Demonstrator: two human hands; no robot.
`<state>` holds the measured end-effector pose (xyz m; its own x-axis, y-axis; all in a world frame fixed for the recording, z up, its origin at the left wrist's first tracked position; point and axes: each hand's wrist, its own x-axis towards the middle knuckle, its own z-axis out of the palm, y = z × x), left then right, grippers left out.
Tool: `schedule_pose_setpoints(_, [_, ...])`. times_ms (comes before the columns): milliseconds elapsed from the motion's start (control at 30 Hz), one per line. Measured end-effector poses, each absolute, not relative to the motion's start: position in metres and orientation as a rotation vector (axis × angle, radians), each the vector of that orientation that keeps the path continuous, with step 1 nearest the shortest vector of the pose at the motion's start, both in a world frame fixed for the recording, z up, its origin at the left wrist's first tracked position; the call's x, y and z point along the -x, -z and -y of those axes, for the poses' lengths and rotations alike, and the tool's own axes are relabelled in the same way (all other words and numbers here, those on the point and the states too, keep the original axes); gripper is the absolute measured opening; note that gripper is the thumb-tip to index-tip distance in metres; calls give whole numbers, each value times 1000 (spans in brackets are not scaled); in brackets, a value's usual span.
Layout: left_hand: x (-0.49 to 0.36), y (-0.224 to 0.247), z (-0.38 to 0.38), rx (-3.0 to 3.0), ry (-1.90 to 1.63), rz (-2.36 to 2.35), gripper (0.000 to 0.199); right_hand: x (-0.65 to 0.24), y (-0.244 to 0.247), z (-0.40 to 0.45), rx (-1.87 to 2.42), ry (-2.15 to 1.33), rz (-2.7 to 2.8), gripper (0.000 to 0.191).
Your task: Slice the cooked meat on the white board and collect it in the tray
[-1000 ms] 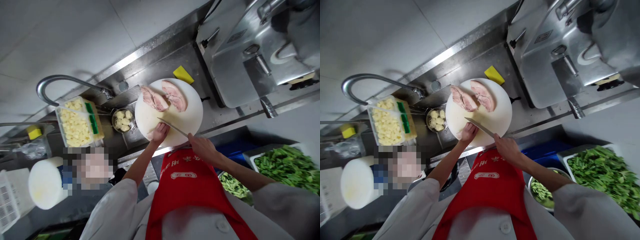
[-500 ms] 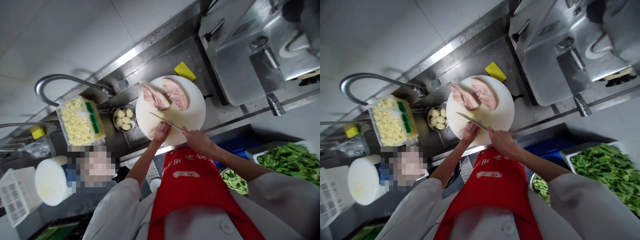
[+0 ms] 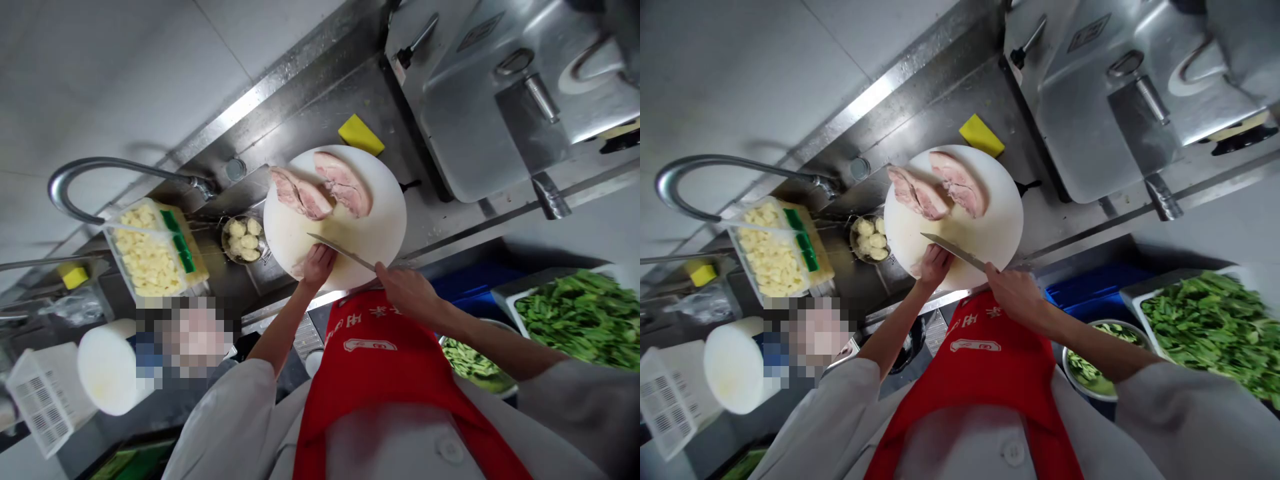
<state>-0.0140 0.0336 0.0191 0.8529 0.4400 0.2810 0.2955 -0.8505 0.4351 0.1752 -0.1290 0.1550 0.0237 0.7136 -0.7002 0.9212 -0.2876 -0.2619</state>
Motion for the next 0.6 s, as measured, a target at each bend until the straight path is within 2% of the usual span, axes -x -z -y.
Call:
schedule_pose_setpoints(133, [15,-15,-33,-2639,-526,-569,19,-174,-149,129,-2047,1118,-1659,34])
schedule_pose_setpoints(367, [19,-9,-31,-2629,-626,-576,18,-157,-120,46,-2125,1069,-1843,48])
schedule_pose_setpoints(467, [19,-9,-30,-2628,-642,-583,19,-163,-130,49,-2137,1015,-1851,48])
schedule_pose_setpoints(600, [19,-11,-30,-2622,-591,-599,18,-166,-151,76,-2071,1029,-1817,40])
